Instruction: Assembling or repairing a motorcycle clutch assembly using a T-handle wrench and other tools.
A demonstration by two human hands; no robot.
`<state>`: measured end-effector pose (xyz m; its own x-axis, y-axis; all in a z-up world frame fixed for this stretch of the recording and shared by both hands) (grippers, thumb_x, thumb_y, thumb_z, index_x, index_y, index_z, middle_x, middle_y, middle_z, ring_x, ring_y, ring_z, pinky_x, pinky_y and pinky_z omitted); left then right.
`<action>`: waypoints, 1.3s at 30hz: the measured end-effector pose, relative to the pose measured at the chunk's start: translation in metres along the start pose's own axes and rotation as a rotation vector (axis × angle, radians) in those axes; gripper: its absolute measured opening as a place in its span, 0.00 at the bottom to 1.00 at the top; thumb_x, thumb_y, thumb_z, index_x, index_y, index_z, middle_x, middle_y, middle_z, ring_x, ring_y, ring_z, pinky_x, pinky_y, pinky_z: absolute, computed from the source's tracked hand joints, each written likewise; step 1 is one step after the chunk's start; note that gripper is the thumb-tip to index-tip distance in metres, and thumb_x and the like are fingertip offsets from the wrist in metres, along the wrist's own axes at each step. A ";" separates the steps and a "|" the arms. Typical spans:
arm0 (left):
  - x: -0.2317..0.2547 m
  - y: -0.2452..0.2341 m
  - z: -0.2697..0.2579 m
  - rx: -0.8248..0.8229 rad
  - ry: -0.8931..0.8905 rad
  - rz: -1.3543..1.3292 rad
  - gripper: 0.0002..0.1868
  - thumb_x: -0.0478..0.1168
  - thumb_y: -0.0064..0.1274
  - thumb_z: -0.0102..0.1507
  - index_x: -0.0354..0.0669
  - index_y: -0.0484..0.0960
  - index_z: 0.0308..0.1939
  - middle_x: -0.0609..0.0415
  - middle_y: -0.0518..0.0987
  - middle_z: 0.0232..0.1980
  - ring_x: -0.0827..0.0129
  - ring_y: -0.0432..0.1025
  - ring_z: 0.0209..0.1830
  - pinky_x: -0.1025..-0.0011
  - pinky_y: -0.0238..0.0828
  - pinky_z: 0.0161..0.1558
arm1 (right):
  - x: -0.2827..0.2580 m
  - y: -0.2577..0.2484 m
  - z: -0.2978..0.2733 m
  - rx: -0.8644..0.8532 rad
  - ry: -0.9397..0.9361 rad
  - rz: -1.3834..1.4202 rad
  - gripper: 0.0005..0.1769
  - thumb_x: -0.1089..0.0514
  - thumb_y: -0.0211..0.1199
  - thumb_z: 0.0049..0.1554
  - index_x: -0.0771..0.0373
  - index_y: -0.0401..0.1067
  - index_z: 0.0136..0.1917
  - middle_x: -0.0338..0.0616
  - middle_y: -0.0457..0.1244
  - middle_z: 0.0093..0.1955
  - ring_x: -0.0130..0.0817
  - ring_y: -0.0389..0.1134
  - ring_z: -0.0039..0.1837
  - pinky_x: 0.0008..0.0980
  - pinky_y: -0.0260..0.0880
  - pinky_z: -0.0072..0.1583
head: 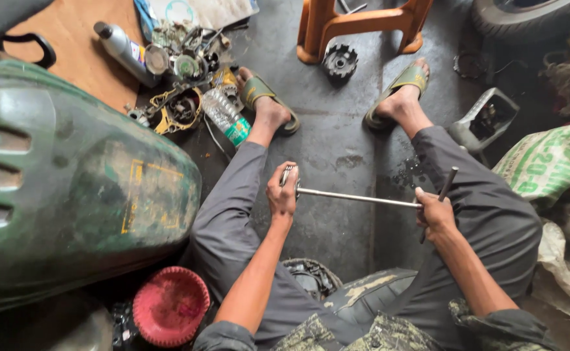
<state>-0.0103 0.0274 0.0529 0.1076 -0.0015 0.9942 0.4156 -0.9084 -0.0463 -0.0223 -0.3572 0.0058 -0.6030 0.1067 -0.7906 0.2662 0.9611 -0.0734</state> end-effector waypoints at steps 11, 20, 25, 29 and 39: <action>-0.029 0.007 0.015 0.008 -0.163 -0.082 0.13 0.44 0.52 0.64 0.40 0.84 0.45 0.56 0.77 0.36 0.73 0.70 0.36 0.72 0.67 0.39 | -0.036 0.021 -0.050 0.146 -0.605 -0.080 0.22 0.53 0.59 0.69 0.66 0.69 0.35 0.35 0.58 0.29 0.21 0.56 0.29 0.25 0.51 0.33; -0.027 0.005 0.013 0.105 -0.254 0.093 0.13 0.46 0.52 0.62 0.42 0.85 0.43 0.57 0.79 0.35 0.73 0.72 0.35 0.72 0.68 0.39 | -0.039 0.024 -0.059 0.181 -0.753 -0.202 0.26 0.48 0.58 0.71 0.67 0.69 0.36 0.35 0.58 0.30 0.20 0.58 0.32 0.25 0.53 0.35; -0.036 0.002 0.016 0.069 -0.143 -0.056 0.13 0.45 0.53 0.63 0.41 0.84 0.45 0.58 0.79 0.36 0.73 0.71 0.36 0.72 0.68 0.40 | -0.028 0.019 -0.035 0.027 -0.695 -0.122 0.28 0.40 0.47 0.71 0.63 0.73 0.43 0.32 0.58 0.29 0.20 0.58 0.31 0.23 0.55 0.34; 0.009 -0.001 0.006 0.062 0.042 0.115 0.14 0.44 0.54 0.62 0.42 0.84 0.47 0.57 0.79 0.32 0.74 0.73 0.33 0.72 0.71 0.39 | -0.005 0.012 0.004 0.048 -0.104 -0.057 0.29 0.41 0.57 0.68 0.66 0.69 0.35 0.35 0.54 0.26 0.25 0.51 0.26 0.29 0.49 0.29; 0.061 -0.005 -0.014 0.115 0.106 0.110 0.14 0.42 0.56 0.60 0.42 0.85 0.47 0.59 0.77 0.28 0.77 0.69 0.27 0.73 0.67 0.31 | -0.009 0.014 -0.002 -0.122 -0.005 0.114 0.23 0.48 0.57 0.65 0.60 0.64 0.31 0.35 0.52 0.23 0.26 0.48 0.23 0.30 0.44 0.27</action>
<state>-0.0179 0.0259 0.1156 0.0646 -0.1480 0.9869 0.5076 -0.8466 -0.1602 -0.0150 -0.3444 0.0128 -0.5701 0.2162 -0.7927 0.2391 0.9667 0.0916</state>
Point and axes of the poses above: each hand's wrist, its own z-axis towards the middle knuckle, its own y-axis out of the palm, x = y × z, the point moved 2 cm from there along z, towards the middle knuckle
